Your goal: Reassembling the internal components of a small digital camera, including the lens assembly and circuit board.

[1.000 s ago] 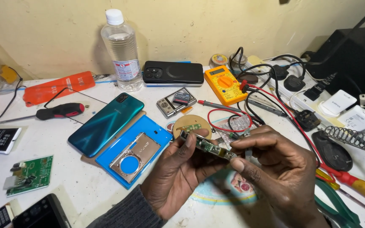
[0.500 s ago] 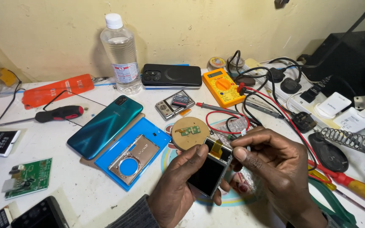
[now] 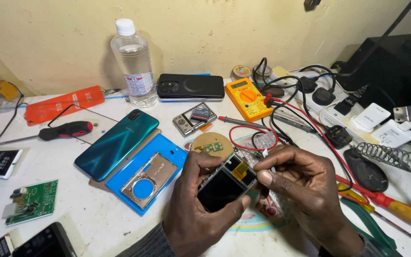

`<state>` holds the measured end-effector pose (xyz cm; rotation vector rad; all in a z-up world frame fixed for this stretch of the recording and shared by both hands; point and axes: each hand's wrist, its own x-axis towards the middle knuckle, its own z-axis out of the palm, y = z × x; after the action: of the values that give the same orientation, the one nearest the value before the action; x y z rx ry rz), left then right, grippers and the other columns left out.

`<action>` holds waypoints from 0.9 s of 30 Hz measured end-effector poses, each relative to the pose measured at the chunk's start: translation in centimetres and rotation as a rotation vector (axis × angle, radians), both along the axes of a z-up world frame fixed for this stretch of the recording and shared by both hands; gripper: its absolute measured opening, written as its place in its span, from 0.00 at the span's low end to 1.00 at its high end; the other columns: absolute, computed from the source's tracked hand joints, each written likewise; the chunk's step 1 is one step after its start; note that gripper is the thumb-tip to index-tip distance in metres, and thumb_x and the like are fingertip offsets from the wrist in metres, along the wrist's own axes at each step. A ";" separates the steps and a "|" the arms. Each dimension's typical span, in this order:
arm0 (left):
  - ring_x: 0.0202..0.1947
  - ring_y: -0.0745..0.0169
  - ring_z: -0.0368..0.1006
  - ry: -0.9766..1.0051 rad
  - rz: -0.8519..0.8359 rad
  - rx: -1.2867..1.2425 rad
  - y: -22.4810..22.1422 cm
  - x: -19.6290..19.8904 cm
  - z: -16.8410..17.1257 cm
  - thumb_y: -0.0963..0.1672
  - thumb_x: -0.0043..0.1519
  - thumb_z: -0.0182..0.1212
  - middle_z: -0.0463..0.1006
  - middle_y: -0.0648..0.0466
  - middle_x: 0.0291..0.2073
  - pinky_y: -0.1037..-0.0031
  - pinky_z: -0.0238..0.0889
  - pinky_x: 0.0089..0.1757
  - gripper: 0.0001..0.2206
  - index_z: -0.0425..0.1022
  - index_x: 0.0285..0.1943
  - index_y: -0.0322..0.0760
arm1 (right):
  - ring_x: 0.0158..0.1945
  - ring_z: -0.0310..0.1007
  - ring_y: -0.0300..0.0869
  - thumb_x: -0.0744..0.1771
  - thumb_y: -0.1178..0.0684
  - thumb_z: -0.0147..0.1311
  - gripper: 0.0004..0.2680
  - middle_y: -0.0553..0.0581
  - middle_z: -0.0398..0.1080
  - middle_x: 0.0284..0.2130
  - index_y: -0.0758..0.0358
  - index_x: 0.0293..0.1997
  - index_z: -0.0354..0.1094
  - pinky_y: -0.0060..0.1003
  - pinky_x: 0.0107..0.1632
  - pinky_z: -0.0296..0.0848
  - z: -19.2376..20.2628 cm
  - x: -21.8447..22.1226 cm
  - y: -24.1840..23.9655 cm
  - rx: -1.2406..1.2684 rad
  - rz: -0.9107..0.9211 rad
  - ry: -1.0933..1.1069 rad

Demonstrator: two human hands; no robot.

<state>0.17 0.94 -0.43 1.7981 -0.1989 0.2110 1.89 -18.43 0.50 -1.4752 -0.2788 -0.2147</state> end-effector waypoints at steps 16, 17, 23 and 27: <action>0.59 0.58 0.75 0.250 -0.095 -0.096 0.1 1.1 1.1 0.56 0.52 0.65 0.79 0.57 0.62 0.60 0.72 0.56 0.32 0.72 0.69 0.56 | 0.43 0.81 0.44 0.64 0.63 0.48 0.11 0.57 0.80 0.39 0.62 0.45 0.79 0.36 0.49 0.75 -0.2 2.4 -1.3 -0.757 -0.086 -0.315; 0.57 0.60 0.76 0.241 -0.081 -0.098 0.1 1.2 1.0 0.55 0.52 0.65 0.80 0.58 0.60 0.64 0.74 0.53 0.32 0.72 0.69 0.54 | 0.41 0.80 0.44 0.64 0.61 0.50 0.10 0.56 0.79 0.37 0.61 0.43 0.79 0.37 0.46 0.75 -0.5 2.4 -1.2 -0.789 -0.074 -0.305; 0.52 0.62 0.79 0.216 -0.059 -0.138 -0.2 1.3 0.8 0.53 0.53 0.67 0.82 0.56 0.56 0.69 0.78 0.50 0.32 0.72 0.69 0.50 | 0.40 0.78 0.43 0.64 0.60 0.55 0.08 0.53 0.76 0.34 0.58 0.41 0.81 0.37 0.42 0.74 -1.5 2.6 -1.1 -0.807 -0.075 -0.308; 0.42 0.66 0.79 -0.055 0.015 -0.121 -1.0 1.7 -1.1 0.49 0.50 0.72 0.86 0.58 0.47 0.75 0.72 0.42 0.27 0.77 0.61 0.47 | 0.41 0.80 0.41 0.63 0.63 0.58 0.08 0.55 0.79 0.36 0.60 0.40 0.83 0.31 0.45 0.75 -0.2 3.4 -1.0 -0.642 -0.117 -0.276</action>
<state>1.91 -0.08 -1.57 1.6748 -0.2078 0.2782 5.26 -19.46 0.26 -2.1023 -0.5173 -0.4546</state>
